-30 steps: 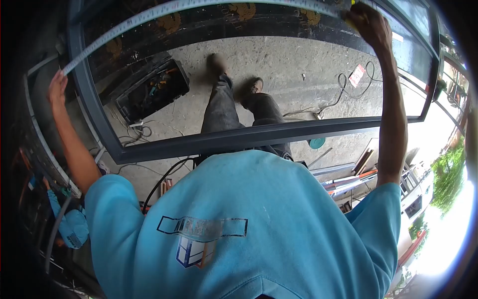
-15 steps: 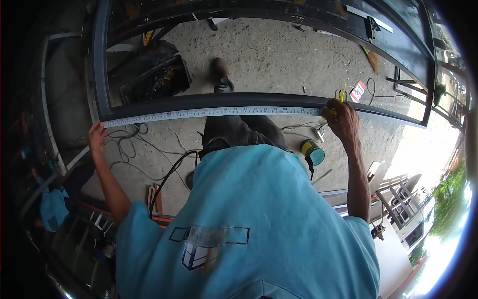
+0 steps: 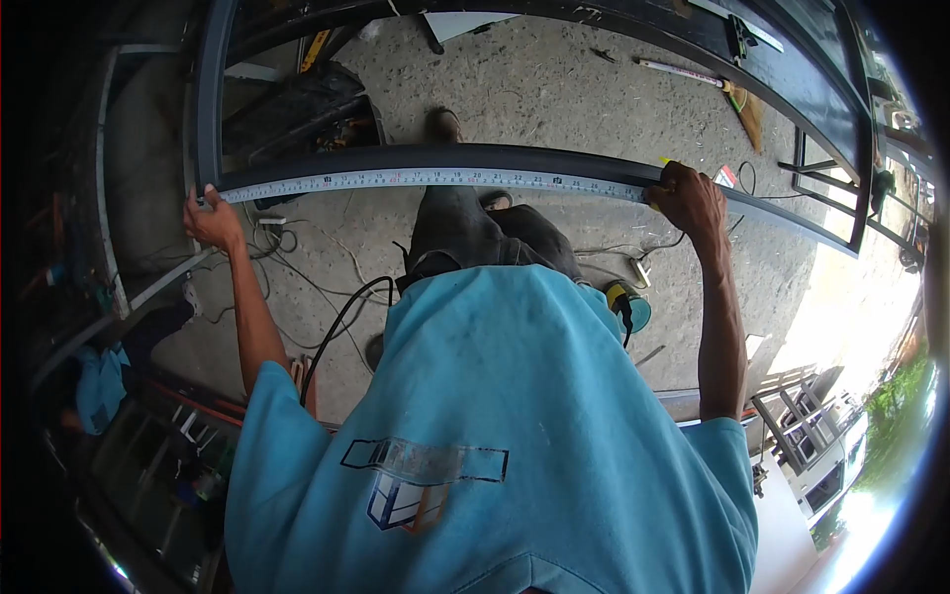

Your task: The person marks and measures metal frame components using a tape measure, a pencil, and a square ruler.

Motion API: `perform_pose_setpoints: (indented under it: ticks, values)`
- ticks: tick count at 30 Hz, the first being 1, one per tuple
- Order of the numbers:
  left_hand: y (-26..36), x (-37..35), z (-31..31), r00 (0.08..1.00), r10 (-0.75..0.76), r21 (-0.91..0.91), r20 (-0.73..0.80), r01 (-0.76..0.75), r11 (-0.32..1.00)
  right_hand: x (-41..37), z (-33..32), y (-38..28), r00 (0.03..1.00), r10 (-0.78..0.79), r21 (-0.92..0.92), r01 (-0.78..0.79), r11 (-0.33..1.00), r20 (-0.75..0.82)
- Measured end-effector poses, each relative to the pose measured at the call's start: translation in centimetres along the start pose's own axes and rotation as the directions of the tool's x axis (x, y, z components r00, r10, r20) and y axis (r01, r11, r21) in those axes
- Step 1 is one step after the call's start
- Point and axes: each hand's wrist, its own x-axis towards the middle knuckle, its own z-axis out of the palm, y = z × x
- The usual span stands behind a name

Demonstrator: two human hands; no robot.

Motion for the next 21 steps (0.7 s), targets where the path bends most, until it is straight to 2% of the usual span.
perform_pose_setpoints:
  ticks: [1,2,3,4,5,6,7,8,10,14,16,20,21]
  values:
    - [7.6,-4.6,-2.1,0.871,0.484,0.184,-0.079,-0.465,0.866,0.1,-0.2,-0.1,1.000,0.008,-0.004,-0.008,1.000,0.020]
    - [12.0,-8.6,-2.4,0.830,0.529,-0.141,0.176,-0.510,0.848,0.2,-0.3,-0.2,0.999,0.017,-0.010,-0.016,1.000,0.040]
    - [16.3,-13.3,-2.9,0.701,0.607,-0.416,0.375,-0.458,0.786,0.5,-0.2,0.1,0.998,0.022,-0.015,-0.021,1.000,0.062]
    - [20.3,-17.9,-3.0,0.517,0.752,-0.604,0.409,-0.464,0.648,0.7,-0.1,0.5,0.998,0.014,-0.017,-0.013,1.000,0.064]
    - [23.6,-22.3,-3.0,0.330,0.873,-0.708,0.358,-0.513,0.484,1.1,-0.1,0.7,0.998,0.002,-0.009,-0.002,1.000,0.062]
    - [26.4,-26.4,-2.8,0.218,0.921,-0.775,0.324,-0.497,0.390,1.3,-0.1,0.8,0.998,-0.007,0.001,0.007,1.000,0.057]
    - [28.4,-29.9,-2.2,0.096,0.958,-0.791,0.272,-0.544,0.279,1.4,-0.5,0.6,0.997,0.002,0.010,-0.003,1.000,0.079]
    - [30.4,-32.5,-1.2,0.047,0.986,-0.719,0.162,-0.678,0.150,1.3,-1.1,0.2,0.997,0.001,0.013,-0.002,1.000,0.076]
    - [33.1,-35.3,-0.4,0.035,0.993,-0.640,0.111,-0.762,0.099,1.3,-1.8,-0.7,0.991,0.063,-0.040,-0.059,0.997,0.121]
    - [34.6,-36.0,0.7,-0.002,0.993,-0.646,0.114,-0.760,0.072,1.7,-1.3,-0.1,0.992,0.032,-0.031,-0.028,0.999,0.123]
    - [34.9,-36.0,1.1,0.050,0.996,-0.669,0.069,-0.739,0.083,1.7,-1.5,-0.1,0.990,0.037,0.001,-0.037,0.999,0.137]
    - [35.3,-36.3,1.2,0.081,0.997,-0.650,0.007,-0.757,0.066,1.6,-1.2,0.0,0.993,0.029,0.011,-0.031,0.999,0.113]
    - [35.3,-36.3,1.1,0.074,0.997,-0.651,-0.002,-0.757,0.055,1.8,-0.6,0.5,0.998,-0.017,0.074,0.012,0.997,0.057]
